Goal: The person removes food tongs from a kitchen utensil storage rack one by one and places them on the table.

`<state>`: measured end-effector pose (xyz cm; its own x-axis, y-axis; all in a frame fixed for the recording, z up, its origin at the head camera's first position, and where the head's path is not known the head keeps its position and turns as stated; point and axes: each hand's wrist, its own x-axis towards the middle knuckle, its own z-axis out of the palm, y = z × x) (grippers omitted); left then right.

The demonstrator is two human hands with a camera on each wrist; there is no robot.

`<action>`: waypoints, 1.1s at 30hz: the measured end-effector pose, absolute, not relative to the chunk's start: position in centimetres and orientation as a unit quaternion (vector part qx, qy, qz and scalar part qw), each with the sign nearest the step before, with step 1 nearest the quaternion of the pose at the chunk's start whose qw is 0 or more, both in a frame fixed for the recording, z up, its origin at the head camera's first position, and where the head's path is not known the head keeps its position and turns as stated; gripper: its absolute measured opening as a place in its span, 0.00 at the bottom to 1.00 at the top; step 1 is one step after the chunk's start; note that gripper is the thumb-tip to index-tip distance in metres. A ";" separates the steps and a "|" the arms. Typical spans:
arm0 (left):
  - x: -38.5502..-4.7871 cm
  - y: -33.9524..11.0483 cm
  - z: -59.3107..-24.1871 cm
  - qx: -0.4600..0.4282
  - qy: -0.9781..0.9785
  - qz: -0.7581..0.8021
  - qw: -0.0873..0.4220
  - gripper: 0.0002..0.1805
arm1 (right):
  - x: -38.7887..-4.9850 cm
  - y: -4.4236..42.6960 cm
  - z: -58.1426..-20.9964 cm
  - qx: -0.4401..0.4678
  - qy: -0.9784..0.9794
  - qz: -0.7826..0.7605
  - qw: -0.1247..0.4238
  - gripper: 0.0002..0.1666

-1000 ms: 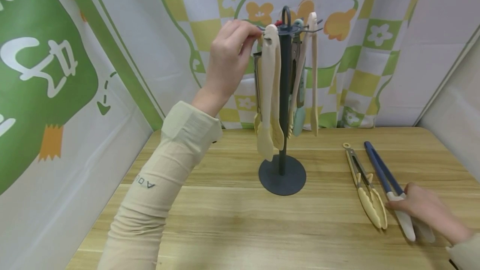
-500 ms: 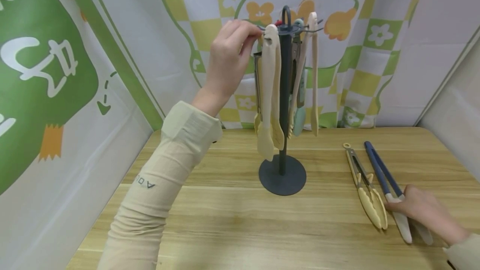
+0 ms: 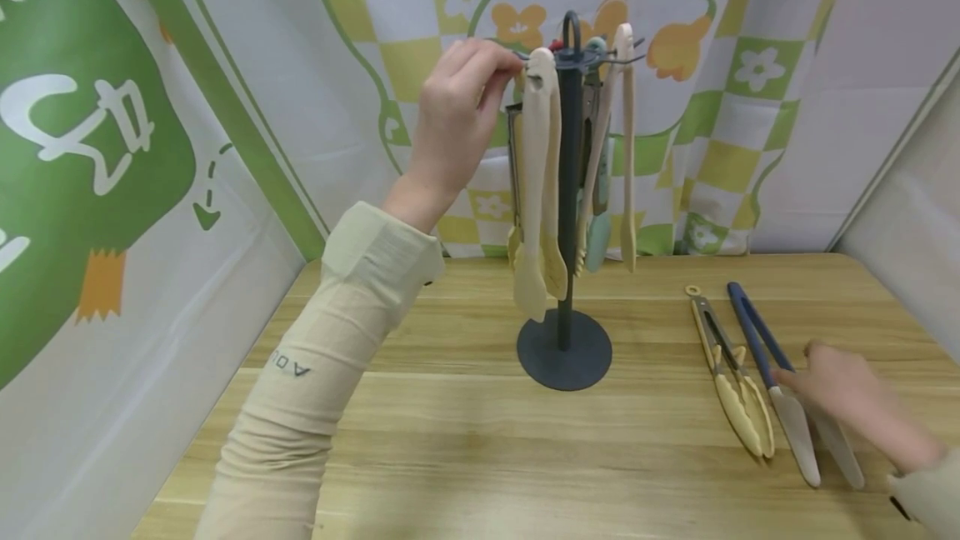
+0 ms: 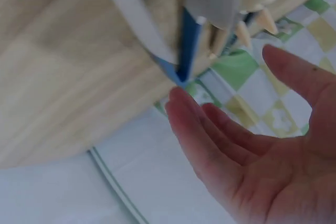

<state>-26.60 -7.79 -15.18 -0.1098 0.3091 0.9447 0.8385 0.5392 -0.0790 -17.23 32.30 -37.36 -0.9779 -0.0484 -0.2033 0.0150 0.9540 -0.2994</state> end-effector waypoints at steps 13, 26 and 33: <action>-26.6 -7.8 -15.3 -0.409 -0.701 -0.251 0.528 0.09 | -17.5 28.7 -34.4 -0.036 0.983 -0.178 -0.012 0.44; -26.7 -7.8 -15.3 -0.411 -0.698 -0.254 0.528 0.09 | -18.8 25.0 -32.6 -0.039 0.961 -0.244 -0.123 0.41; -26.6 -7.8 -15.3 -0.411 -0.698 -0.254 0.528 0.09 | -19.3 23.1 -31.3 -0.035 0.945 -0.282 -0.162 0.39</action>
